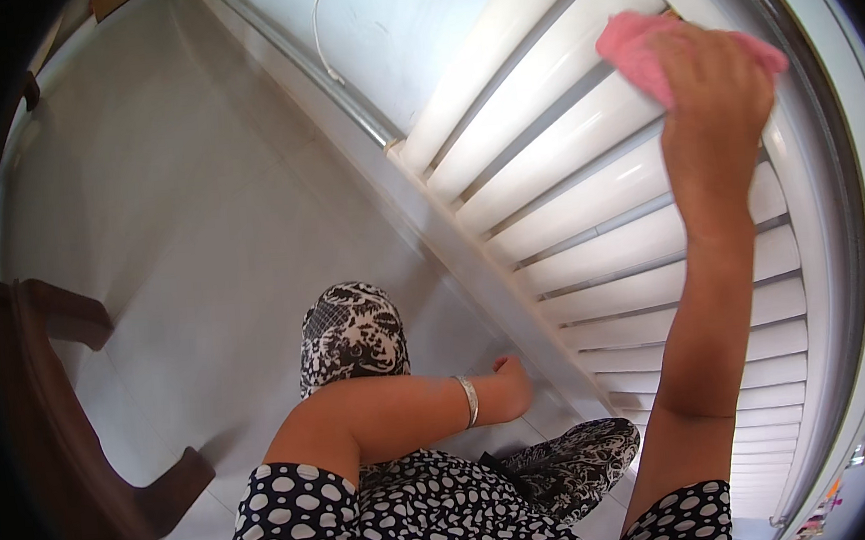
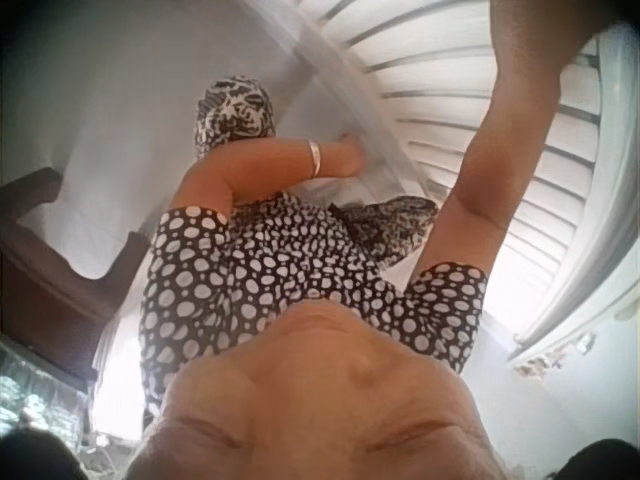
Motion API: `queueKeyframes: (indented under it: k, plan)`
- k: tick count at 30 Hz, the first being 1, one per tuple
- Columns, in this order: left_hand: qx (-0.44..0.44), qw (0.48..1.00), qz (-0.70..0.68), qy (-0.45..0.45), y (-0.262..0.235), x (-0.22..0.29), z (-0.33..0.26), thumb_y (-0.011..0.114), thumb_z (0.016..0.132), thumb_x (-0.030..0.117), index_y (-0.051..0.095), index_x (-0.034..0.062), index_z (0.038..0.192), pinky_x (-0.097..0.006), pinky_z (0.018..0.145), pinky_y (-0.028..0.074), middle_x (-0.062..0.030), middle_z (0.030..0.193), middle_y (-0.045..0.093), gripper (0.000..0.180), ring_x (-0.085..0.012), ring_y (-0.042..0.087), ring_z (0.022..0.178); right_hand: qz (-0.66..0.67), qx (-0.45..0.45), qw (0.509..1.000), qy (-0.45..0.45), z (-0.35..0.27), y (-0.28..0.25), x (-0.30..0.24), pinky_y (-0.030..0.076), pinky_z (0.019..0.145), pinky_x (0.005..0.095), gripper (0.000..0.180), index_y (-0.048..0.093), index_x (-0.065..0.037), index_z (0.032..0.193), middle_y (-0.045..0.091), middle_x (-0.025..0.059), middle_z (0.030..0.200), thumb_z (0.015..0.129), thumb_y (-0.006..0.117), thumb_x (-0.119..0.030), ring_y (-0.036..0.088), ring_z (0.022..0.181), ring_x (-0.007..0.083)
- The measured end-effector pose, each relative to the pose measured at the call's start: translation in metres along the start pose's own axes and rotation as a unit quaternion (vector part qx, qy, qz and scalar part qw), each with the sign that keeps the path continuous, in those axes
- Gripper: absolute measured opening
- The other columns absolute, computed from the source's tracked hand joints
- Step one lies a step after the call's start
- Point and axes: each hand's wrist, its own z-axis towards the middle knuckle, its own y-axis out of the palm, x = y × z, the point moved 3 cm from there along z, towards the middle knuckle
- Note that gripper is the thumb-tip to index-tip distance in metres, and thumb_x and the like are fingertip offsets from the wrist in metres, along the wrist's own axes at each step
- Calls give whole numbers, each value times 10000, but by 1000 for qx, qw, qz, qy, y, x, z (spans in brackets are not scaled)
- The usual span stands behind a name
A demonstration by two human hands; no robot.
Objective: The person wipes the slats of a white ceiling-mounted louvered fixture using a pink cloth. They move systematically across the slats, wiping each one individually from one end to the other.
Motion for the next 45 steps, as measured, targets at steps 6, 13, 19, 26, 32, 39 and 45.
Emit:
queueKeyframes:
  k: [6,13,19,26,32,39,45]
  plan:
    - [-30,999,9,-11,2,4,8,740,671,225,743,131,967,-497,762,447,-105,988,695,311,-296,631,920,74,-58,995,-15,-27,43,-55,380,919,375,137,617,-132,846,574,6,923,717,618,-86,528,997,197]
    - [-22,999,15,-18,-5,3,-1,719,679,206,742,124,968,-495,781,442,-113,1028,688,301,-298,626,929,145,-96,983,-55,-65,91,-117,375,894,370,77,614,-115,791,540,19,881,714,614,-112,498,911,204]
    - [9,1000,-1,0,-2,4,-7,690,682,220,739,104,929,-487,806,434,-121,984,684,277,-303,620,929,190,-183,963,-61,-111,127,-173,359,905,373,113,631,-127,832,547,33,918,722,612,-141,496,980,219]
    - [101,992,-13,-69,16,8,19,649,726,178,727,78,957,-489,748,427,-129,994,675,264,-314,612,897,237,-269,930,-78,-152,150,-233,349,934,367,135,636,-139,868,558,36,940,736,607,-144,503,1003,222]
    - [181,979,-59,-79,22,-3,33,573,789,156,720,58,935,-473,780,455,-134,1006,670,230,-307,624,916,359,-251,896,-71,-180,144,-232,358,947,384,39,611,-153,776,563,13,896,739,598,-157,521,975,206]
    - [43,999,0,-8,-6,-5,1,627,778,220,730,91,961,-519,764,468,-133,982,685,247,-308,649,902,189,-236,950,-82,-130,65,-129,363,987,393,174,656,-134,877,592,33,984,720,581,-143,521,1045,215]
    - [-31,999,20,-27,5,-8,15,645,786,204,727,114,1014,-533,812,465,-110,1057,686,258,-307,643,975,30,-75,997,23,-56,-15,0,379,953,429,228,652,-148,973,596,41,1070,762,577,-107,519,1097,247]
